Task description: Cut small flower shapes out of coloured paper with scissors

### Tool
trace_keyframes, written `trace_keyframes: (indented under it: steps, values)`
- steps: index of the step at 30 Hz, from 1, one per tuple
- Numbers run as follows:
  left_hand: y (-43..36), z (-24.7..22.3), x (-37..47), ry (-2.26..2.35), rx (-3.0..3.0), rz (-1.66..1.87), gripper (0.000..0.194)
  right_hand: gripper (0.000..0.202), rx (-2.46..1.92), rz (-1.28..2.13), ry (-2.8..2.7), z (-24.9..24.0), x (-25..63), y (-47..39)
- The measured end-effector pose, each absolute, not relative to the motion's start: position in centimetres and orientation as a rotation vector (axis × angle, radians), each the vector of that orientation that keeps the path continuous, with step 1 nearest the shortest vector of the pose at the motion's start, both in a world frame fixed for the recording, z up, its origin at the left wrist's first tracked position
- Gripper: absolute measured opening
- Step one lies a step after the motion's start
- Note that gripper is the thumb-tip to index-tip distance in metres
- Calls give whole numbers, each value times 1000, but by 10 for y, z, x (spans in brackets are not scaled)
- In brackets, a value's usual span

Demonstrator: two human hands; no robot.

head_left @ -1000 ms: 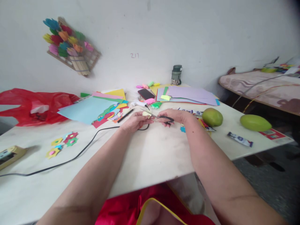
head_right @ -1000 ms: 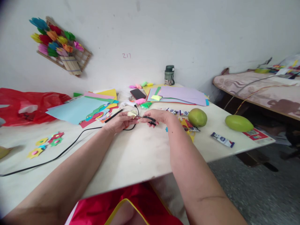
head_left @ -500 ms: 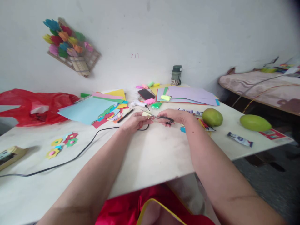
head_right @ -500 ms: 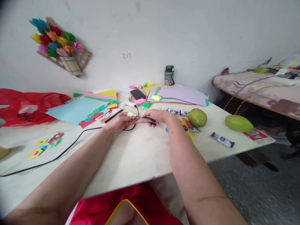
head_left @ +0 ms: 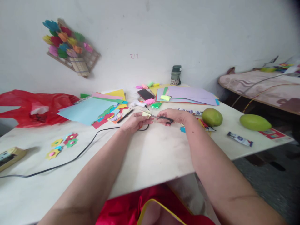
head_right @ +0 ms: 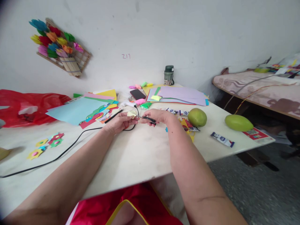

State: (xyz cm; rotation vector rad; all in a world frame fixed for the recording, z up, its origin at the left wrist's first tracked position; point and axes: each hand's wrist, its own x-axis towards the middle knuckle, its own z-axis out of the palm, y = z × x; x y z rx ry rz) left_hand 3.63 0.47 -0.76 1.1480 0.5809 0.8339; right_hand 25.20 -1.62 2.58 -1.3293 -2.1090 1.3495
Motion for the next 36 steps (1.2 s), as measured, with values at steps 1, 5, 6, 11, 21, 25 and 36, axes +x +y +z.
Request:
trace_keyframes:
  steps: [1, 5, 6, 11, 21, 25, 36]
  values:
    - [5, -8, 36, 589, 1148, 834, 15, 17, -1327, 1364, -2099, 26, 252, -17]
    - [4, -7, 37, 601, 1151, 833, 14, 16, -1328, 1384, -2063, 28, 251, -18]
    - [5, -7, 37, 597, 1152, 832, 14, 16, -1331, 1384, -2058, 28, 251, -18]
    - [5, -6, 37, 603, 1153, 829, 13, 16, -1349, 1376, -2060, 28, 251, -17]
    - [2, -4, 37, 609, 1170, 820, 15, 14, -1298, 1406, -2009, 28, 250, -17]
    - [2, -4, 38, 619, 1165, 819, 16, 14, -1272, 1351, -2043, 27, 251, -17]
    - [1, -4, 37, 609, 1185, 814, 17, 22, -1289, 1312, -2049, 27, 251, -17]
